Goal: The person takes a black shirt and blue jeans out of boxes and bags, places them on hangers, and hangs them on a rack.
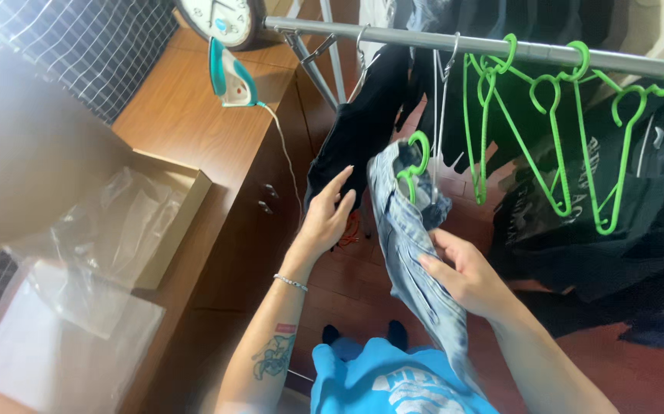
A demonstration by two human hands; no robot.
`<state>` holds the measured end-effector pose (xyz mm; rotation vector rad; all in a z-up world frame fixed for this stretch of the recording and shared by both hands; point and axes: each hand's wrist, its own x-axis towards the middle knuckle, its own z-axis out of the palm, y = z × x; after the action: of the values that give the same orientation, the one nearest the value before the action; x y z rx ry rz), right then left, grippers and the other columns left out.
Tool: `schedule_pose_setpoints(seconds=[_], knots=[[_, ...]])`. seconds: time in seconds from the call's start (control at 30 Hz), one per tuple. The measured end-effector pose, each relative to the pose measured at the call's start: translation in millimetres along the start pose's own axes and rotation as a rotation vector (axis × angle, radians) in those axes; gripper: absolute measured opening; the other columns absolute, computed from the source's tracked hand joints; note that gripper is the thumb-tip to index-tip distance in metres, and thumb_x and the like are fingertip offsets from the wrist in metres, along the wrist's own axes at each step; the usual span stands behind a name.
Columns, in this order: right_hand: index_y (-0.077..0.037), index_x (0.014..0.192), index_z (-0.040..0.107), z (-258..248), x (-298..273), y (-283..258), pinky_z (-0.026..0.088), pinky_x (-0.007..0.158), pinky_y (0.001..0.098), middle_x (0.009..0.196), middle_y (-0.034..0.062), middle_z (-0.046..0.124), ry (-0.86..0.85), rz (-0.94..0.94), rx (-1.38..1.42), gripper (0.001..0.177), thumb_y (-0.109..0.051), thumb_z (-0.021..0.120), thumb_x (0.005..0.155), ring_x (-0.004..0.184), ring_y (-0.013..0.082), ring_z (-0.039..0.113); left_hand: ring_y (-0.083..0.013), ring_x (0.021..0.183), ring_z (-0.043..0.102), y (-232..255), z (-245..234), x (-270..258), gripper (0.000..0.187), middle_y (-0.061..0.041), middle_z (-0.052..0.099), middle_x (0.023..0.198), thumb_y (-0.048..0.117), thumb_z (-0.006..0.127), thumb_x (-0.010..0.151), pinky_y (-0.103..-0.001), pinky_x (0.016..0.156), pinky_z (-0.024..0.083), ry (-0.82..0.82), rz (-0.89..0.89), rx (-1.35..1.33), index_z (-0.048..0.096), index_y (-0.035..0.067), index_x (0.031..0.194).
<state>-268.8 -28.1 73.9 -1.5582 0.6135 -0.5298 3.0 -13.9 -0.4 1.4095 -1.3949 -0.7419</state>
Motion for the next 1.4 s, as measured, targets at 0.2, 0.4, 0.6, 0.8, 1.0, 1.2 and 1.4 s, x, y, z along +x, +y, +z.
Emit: schedule_pose_setpoints(seconds=[0.2,0.4,0.6,0.8,1.0,1.2,1.4], knots=[[-0.009,0.114,0.074,29.6,46.8,-1.5,0.057,0.074,0.0357,0.076,0.0102,0.079,0.304,0.014,-0.176,0.026,-0.023,0.065,0.094,0.074,0.0154,0.072,-0.0447,0.142,0.042,22.0,-12.1,21.4,0.05,-0.024,0.051,0.149,0.027,0.05,0.108,-0.057,0.11,0.044,-0.119,-0.001,-0.018,0.045,0.008,0.154],[-0.01,0.096,0.071,15.7,95.1,39.0,0.047,0.064,0.0272,0.066,0.0008,0.066,0.508,-0.016,-0.209,0.01,-0.018,0.068,0.093,0.066,0.0106,0.056,-0.0442,0.141,0.045,23.9,-30.8,43.9,0.047,-0.024,0.051,0.15,0.022,0.052,0.106,-0.058,0.111,0.044,-0.087,0.106,0.034,0.048,0.004,0.15],[-0.01,0.091,0.071,-2.1,129.8,15.3,0.045,0.06,0.0273,0.063,-0.0016,0.064,0.577,-0.033,-0.289,0.009,-0.018,0.069,0.092,0.06,0.0096,0.052,-0.0424,0.139,0.048,26.1,-42.8,56.8,0.043,-0.023,0.052,0.149,0.022,0.051,0.107,-0.054,0.11,0.047,-0.035,0.166,0.06,0.051,0.003,0.145],[-0.014,0.095,0.072,-31.7,178.7,21.7,0.049,0.07,0.0285,0.07,-0.0018,0.07,0.618,0.078,-0.432,0.018,-0.032,0.07,0.09,0.069,0.0107,0.062,-0.0437,0.136,0.05,23.0,-33.5,64.4,0.042,-0.022,0.053,0.147,0.022,0.053,0.106,-0.056,0.107,0.049,-0.026,0.188,0.02,0.053,0.003,0.143],[-0.016,0.094,0.072,-50.0,216.8,62.4,0.05,0.075,0.0351,0.075,-0.0004,0.073,0.629,0.125,-0.516,0.027,-0.042,0.072,0.087,0.08,0.0174,0.07,-0.0445,0.136,0.05,27.5,-20.8,64.3,0.045,-0.022,0.054,0.147,0.025,0.055,0.105,-0.056,0.106,0.049,-0.049,0.164,-0.022,0.053,0.001,0.143],[-0.009,0.095,0.071,-44.9,221.4,77.1,0.052,0.078,0.0483,0.079,0.0103,0.073,0.656,0.125,-0.595,0.031,-0.039,0.071,0.086,0.089,0.036,0.071,-0.0447,0.136,0.051,25.7,-19.6,55.2,0.047,-0.023,0.055,0.145,0.027,0.056,0.105,-0.057,0.106,0.048,-0.045,0.114,-0.002,0.052,0.0,0.143],[-0.01,0.101,0.072,-42.0,208.5,62.5,0.056,0.084,0.0517,0.086,0.0095,0.076,0.621,0.144,-0.78,0.041,-0.049,0.07,0.089,0.098,0.038,0.072,-0.0422,0.139,0.048,23.9,-27.4,35.3,0.046,-0.02,0.053,0.148,0.026,0.053,0.106,-0.056,0.108,0.047,0.039,0.051,0.014,0.05,0.002,0.145]])
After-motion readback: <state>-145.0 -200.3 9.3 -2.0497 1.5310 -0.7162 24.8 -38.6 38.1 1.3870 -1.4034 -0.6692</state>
